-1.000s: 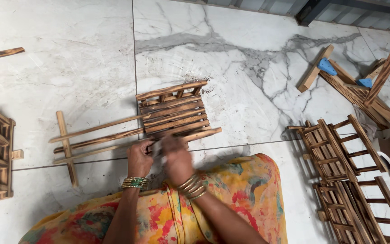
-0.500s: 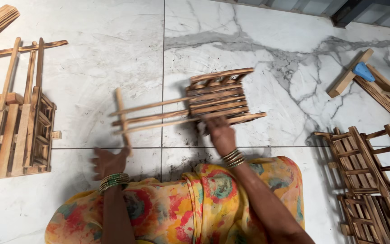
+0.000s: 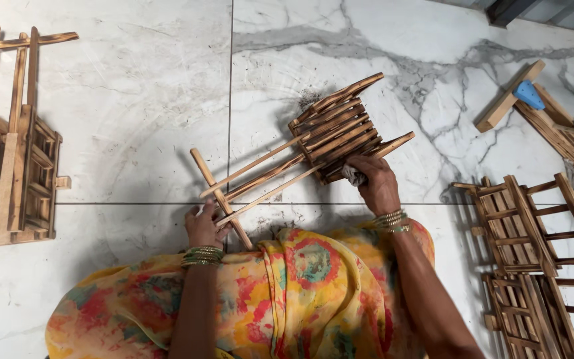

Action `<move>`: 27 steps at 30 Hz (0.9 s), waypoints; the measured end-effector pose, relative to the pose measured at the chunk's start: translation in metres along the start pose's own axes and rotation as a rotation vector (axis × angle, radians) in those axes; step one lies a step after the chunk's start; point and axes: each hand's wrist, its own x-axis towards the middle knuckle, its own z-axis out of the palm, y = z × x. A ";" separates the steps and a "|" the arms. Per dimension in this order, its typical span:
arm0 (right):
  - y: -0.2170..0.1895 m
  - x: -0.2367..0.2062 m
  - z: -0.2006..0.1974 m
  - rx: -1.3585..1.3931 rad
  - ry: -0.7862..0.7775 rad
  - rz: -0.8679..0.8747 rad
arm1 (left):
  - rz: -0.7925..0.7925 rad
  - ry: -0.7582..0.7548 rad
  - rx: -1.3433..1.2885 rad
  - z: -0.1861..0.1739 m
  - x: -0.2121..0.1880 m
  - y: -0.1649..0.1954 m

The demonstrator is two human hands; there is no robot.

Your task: The person sits on the floor and rubs down small wooden chair frames with a cloth-like abrasive pad, turning each frame over and working different sides and slats. Finished frames are set aside with a pile of similar wooden chair frames nearby.

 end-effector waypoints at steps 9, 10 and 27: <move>-0.053 0.005 0.079 0.044 0.026 0.237 | 0.074 -0.222 -0.117 0.011 0.002 0.000; -0.050 0.009 0.092 0.011 0.051 0.240 | 0.072 -0.211 -0.115 0.011 0.002 0.000; -0.210 -0.049 0.124 0.144 -0.161 -0.193 | 0.488 -0.157 0.187 0.003 0.011 -0.009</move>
